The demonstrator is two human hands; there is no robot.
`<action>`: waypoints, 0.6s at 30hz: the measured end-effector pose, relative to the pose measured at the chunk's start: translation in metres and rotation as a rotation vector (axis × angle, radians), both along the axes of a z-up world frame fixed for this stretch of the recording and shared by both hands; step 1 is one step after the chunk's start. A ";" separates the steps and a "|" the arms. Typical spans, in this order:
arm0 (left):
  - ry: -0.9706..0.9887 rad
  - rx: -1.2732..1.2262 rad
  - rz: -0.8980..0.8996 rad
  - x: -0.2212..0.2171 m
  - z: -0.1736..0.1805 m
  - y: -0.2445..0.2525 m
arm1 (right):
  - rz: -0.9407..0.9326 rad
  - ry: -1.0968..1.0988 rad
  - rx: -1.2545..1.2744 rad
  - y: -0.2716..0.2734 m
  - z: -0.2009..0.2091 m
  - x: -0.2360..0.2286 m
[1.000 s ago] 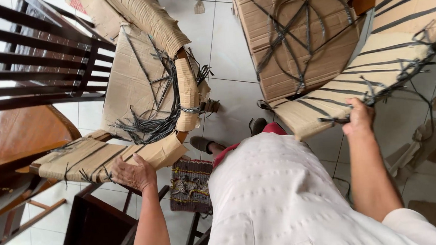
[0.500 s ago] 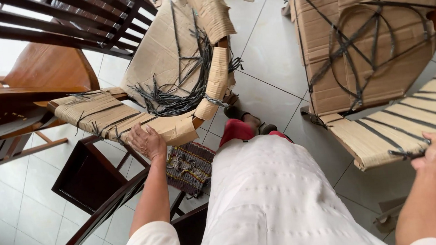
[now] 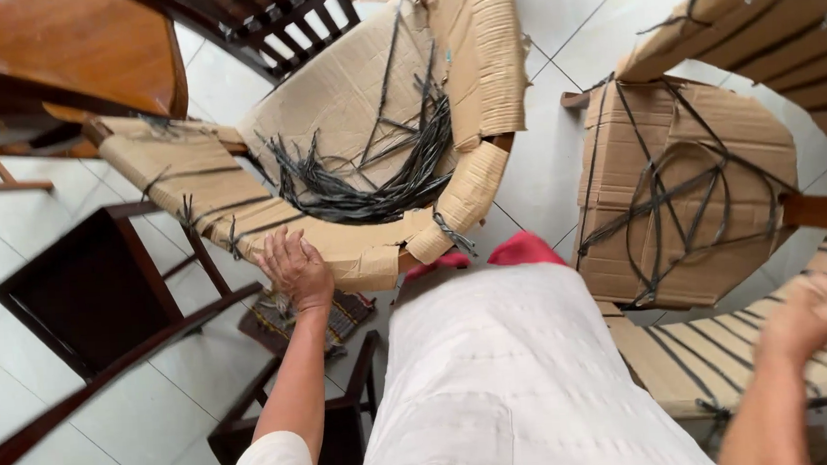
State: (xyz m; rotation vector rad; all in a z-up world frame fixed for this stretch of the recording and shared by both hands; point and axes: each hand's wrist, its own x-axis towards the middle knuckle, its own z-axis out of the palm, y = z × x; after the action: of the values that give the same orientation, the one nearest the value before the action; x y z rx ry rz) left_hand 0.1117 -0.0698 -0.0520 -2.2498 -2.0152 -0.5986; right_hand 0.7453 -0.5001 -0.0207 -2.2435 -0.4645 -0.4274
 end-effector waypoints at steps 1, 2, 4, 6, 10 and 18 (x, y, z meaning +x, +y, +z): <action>-0.015 -0.021 -0.018 0.001 0.004 -0.001 | 0.146 0.264 0.012 0.058 0.019 -0.015; -0.033 -0.036 -0.036 0.004 0.008 0.002 | 0.301 0.524 0.022 0.116 0.042 -0.035; -0.046 -0.039 -0.011 0.003 0.008 -0.001 | 0.445 0.539 -0.013 0.208 0.057 -0.055; -0.060 -0.041 0.017 0.005 0.012 -0.002 | 0.591 0.553 -0.051 0.297 0.082 -0.076; -0.079 -0.077 0.030 0.011 0.022 -0.002 | 0.808 0.637 -0.230 0.449 0.108 -0.089; -0.063 -0.296 0.289 0.099 0.070 0.011 | 1.116 0.794 -0.299 0.663 0.046 -0.025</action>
State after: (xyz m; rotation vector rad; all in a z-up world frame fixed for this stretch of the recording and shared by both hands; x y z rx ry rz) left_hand 0.2103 -0.0591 0.0176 -2.0357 -2.5458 -0.3688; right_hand 0.7198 0.1630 0.0249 -1.8225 -1.2357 1.1026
